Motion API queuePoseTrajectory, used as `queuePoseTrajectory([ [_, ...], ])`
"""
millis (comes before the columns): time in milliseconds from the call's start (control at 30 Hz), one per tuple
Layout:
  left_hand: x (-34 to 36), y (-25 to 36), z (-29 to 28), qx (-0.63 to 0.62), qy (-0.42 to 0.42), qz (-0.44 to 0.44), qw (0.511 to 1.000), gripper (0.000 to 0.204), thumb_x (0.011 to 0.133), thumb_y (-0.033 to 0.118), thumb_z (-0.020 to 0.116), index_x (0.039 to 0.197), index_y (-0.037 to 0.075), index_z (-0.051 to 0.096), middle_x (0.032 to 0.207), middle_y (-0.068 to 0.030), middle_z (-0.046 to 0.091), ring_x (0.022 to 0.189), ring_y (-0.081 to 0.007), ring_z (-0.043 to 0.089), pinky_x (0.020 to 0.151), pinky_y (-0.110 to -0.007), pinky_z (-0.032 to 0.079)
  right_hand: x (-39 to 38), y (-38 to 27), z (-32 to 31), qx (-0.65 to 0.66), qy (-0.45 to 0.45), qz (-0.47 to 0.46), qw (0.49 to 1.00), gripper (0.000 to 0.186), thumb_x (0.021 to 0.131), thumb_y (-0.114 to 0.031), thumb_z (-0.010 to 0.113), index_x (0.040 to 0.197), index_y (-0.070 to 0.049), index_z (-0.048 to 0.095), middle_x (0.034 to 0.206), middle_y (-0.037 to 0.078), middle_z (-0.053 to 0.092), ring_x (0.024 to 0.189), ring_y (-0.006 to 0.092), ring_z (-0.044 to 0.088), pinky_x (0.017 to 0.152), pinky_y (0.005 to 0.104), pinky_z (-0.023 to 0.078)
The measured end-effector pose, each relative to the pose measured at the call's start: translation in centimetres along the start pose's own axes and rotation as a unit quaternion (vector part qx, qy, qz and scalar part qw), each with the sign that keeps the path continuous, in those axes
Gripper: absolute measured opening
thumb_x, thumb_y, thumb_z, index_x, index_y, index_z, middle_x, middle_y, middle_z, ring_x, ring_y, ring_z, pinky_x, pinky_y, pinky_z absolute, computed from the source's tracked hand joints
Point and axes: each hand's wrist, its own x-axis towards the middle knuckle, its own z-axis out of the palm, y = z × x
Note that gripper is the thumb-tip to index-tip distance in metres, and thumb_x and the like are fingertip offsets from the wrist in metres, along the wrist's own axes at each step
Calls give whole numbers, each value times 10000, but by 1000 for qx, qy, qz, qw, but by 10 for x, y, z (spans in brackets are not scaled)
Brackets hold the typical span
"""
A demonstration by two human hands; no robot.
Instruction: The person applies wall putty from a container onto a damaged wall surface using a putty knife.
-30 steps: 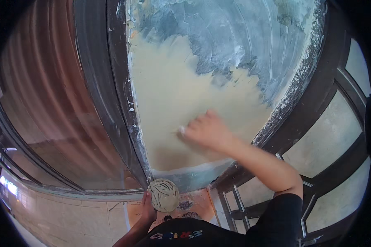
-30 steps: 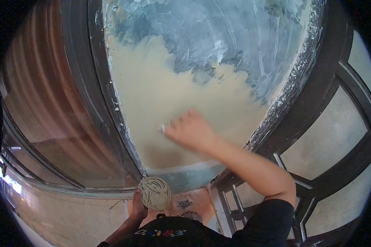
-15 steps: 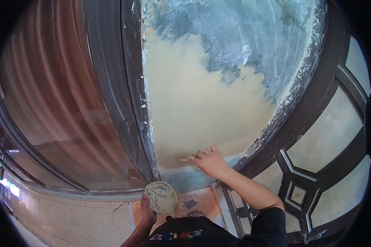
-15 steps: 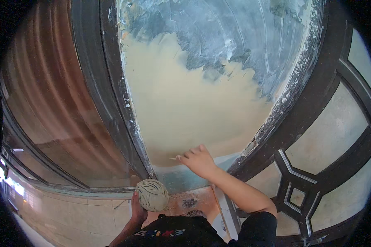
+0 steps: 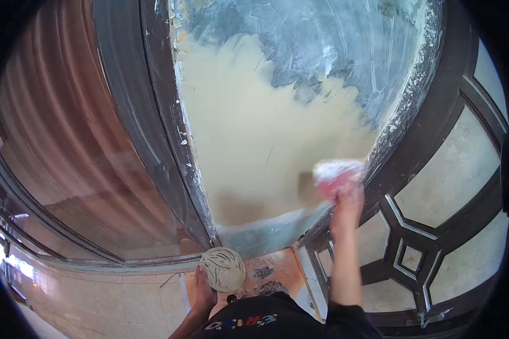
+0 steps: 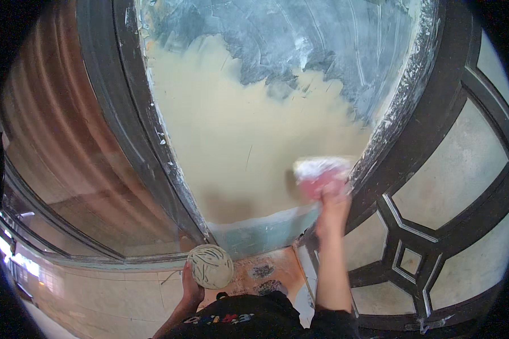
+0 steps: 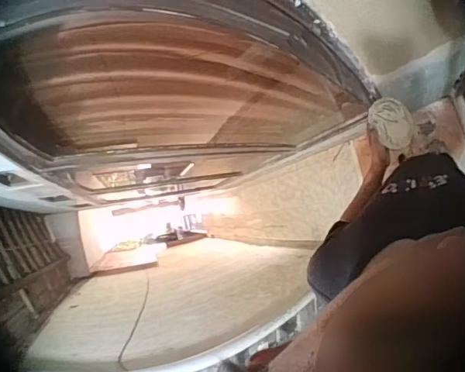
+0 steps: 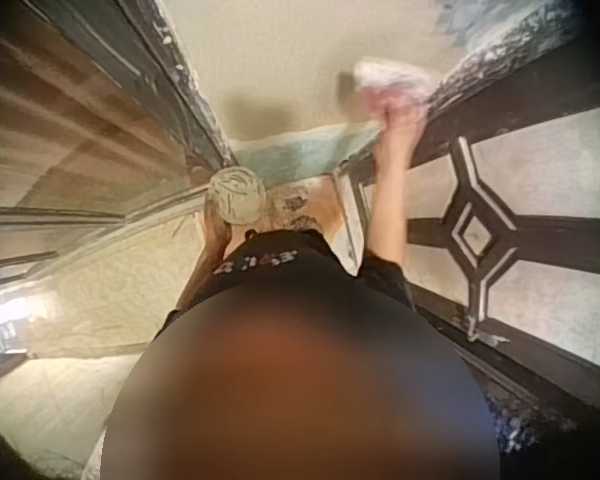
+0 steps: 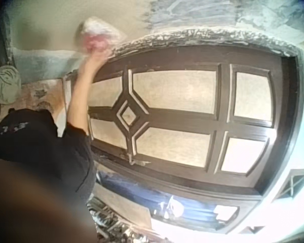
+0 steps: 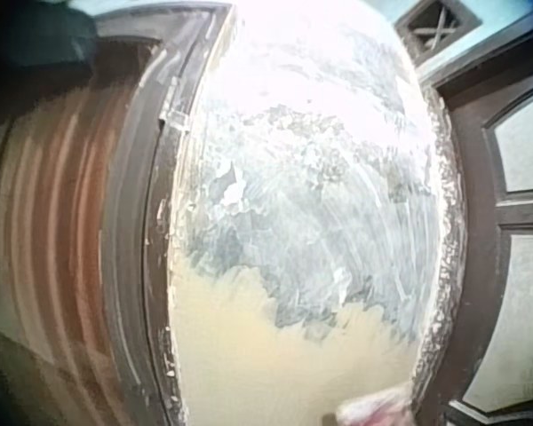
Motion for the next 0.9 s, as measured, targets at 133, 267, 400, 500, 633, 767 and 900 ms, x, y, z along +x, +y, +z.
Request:
queuePoseTrajectory([
  [133, 2, -1, -1, 16, -28, -13, 999, 428, 1035, 289, 336, 1390, 53, 384, 1358, -124, 493, 1264, -243, 500, 1045, -383, 434, -132, 186, -61, 11, -50, 396, 917, 186, 943, -264, 543, 1054, -119, 579, 937, 8, 611, 804, 101, 565, 526, 238, 388],
  [267, 8, -5, -1, 35, -43, 12, 998, 461, 1014, 356, 380, 1355, 48, 427, 1330, -121, 528, 1200, -256, 556, 1014, -403, 456, -167, 193, -84, 150, -229, 477, 835, 185, 937, -157, 530, 1111, -109, 569, 968, 18, 613, 801, 101, 573, 590, 249, 442],
  [400, 9, -9, 1, 29, -66, 20, 997, 385, 1038, 268, 318, 1326, 39, 433, 1303, -120, 528, 1215, -228, 528, 1023, -364, 432, -89, 97, 8, 44, -28, 364, 930, 244, 954, -179, 583, 1185, -134, 519, 932, 0, 573, 789, 116, 570, 654, 279, 499],
  [500, 4, -3, 15, -3, -63, 3, 998, 386, 1038, 270, 322, 1318, 32, 440, 1294, -118, 535, 1213, -227, 528, 1033, -361, 419, -20, 48, 55, 151, -85, 146, 974, 303, 968, -197, 575, 1240, -103, 480, 1067, 32, 620, 881, 125, 623, 644, 277, 514],
  [633, 2, -1, 14, 1, -63, 7, 998, 397, 1033, 279, 342, 1324, 25, 436, 1293, -120, 537, 1219, -230, 524, 1035, -365, 416, 2, 37, 91, 225, -126, 76, 963, 362, 973, -215, 574, 1289, -87, 453, 1068, 29, 613, 889, 142, 623, 707, 297, 540],
  [767, 3, -5, -2, 39, -42, 31, 998, 420, 1029, 291, 358, 1339, 16, 422, 1297, -130, 537, 1214, -240, 530, 1033, -377, 419, -70, 197, 44, 44, -70, 151, 985, 308, 976, -257, 582, 1231, -100, 507, 995, 8, 612, 854, 127, 623, 696, 281, 532],
  [900, -14, 0, -1, 15, -26, 35, 999, 446, 1025, 307, 374, 1348, 2, 406, 1305, -148, 533, 1212, -260, 539, 1032, -395, 425, -195, 310, -58, 123, -112, 418, 893, 196, 963, -310, 567, 989, -122, 616, 849, -1, 621, 650, 106, 602, 559, 263, 457],
])
